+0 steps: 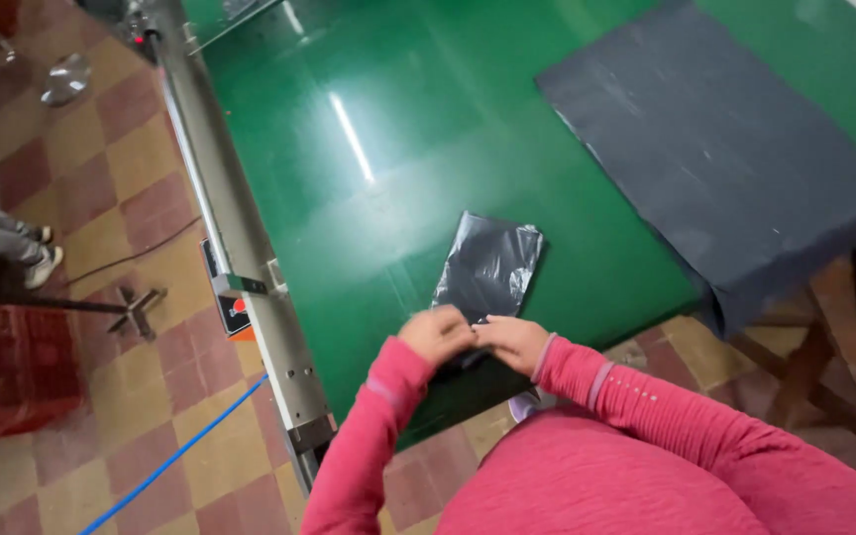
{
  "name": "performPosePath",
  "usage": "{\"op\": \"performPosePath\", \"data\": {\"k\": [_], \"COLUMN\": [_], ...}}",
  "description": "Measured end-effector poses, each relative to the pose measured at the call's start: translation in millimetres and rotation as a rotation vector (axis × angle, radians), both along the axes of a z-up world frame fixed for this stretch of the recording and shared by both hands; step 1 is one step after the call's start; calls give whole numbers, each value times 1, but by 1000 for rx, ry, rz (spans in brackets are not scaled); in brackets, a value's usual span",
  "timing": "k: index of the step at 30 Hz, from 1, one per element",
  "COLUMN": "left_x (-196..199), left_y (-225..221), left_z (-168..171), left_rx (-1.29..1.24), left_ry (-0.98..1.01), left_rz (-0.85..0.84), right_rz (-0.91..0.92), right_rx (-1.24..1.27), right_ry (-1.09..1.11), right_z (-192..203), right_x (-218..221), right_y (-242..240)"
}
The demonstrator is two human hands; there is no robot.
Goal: The recorder is folding black plastic bags from a conveyor belt and placing them into a crate.
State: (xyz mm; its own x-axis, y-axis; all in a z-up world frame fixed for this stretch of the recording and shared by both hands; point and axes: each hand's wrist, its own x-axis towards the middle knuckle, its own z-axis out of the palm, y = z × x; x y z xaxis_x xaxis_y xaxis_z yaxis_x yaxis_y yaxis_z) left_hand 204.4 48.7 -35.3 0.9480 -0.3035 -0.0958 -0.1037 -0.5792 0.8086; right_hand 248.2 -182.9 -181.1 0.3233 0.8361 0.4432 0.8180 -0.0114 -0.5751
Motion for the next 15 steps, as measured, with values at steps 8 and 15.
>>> {"op": "performPosePath", "data": {"k": [8, 15], "left_x": [109, 82], "left_y": [71, -18], "left_z": [-201, -71], "left_rx": [108, 464], "left_ry": [34, -173], "left_rz": [261, 589], "right_rz": [-601, -566], "right_rx": [317, 463], "right_ry": [1320, 2002], "right_z": [-98, -19], "right_x": [67, 63], "right_y": [-4, -35]}}
